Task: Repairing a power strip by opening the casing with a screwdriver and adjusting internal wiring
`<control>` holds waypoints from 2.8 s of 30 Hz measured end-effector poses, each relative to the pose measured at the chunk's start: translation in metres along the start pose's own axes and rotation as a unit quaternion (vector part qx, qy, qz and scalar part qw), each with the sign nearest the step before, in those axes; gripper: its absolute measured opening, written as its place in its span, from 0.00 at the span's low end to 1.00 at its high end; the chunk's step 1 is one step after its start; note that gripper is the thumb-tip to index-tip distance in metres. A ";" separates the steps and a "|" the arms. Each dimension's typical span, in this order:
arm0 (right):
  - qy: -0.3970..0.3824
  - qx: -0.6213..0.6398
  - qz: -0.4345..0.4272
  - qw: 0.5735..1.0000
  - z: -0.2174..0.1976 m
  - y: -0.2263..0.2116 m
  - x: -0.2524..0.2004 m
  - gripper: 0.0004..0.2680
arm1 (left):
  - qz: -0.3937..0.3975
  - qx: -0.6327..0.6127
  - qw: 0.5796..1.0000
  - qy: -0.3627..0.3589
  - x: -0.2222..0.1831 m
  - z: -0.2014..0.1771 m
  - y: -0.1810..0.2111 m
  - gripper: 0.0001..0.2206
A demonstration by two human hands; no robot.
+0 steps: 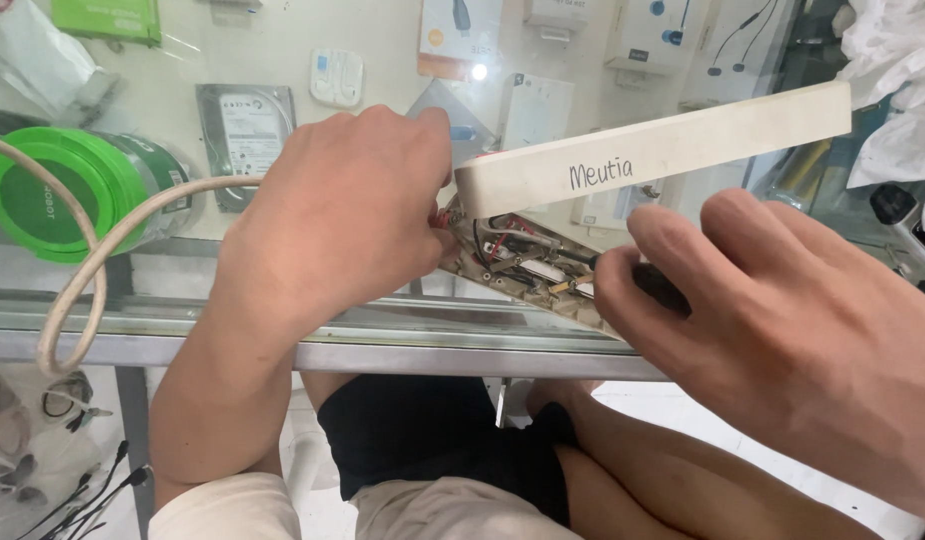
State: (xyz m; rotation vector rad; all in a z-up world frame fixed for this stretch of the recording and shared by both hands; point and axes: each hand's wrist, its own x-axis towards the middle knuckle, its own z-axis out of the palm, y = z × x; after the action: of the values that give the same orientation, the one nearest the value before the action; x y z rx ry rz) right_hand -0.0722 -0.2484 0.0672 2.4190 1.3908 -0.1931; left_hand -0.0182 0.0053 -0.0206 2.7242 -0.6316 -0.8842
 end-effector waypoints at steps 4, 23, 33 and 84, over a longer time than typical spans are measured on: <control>0.000 -0.034 0.060 0.998 0.012 -0.006 -0.009 0.15 | -0.001 -0.002 1.000 -0.008 -0.001 -0.001 0.000 0.11; 0.070 -0.016 -0.018 0.997 0.014 0.017 -0.013 0.05 | -0.012 0.001 1.000 -0.012 0.000 -0.004 0.001 0.11; 0.069 -0.028 0.004 0.997 0.025 0.026 -0.029 0.08 | -0.027 -0.009 0.999 -0.033 -0.001 -0.012 0.007 0.13; 0.134 0.029 0.145 0.980 0.103 0.020 -0.048 0.06 | -0.032 0.015 0.998 -0.042 0.000 -0.009 0.005 0.20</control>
State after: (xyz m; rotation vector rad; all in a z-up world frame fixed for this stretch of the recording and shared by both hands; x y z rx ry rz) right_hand -0.0739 -0.3334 -0.0112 2.7395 1.1250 0.1719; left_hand -0.0146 0.0011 -0.0120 2.7605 -0.5793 -1.0173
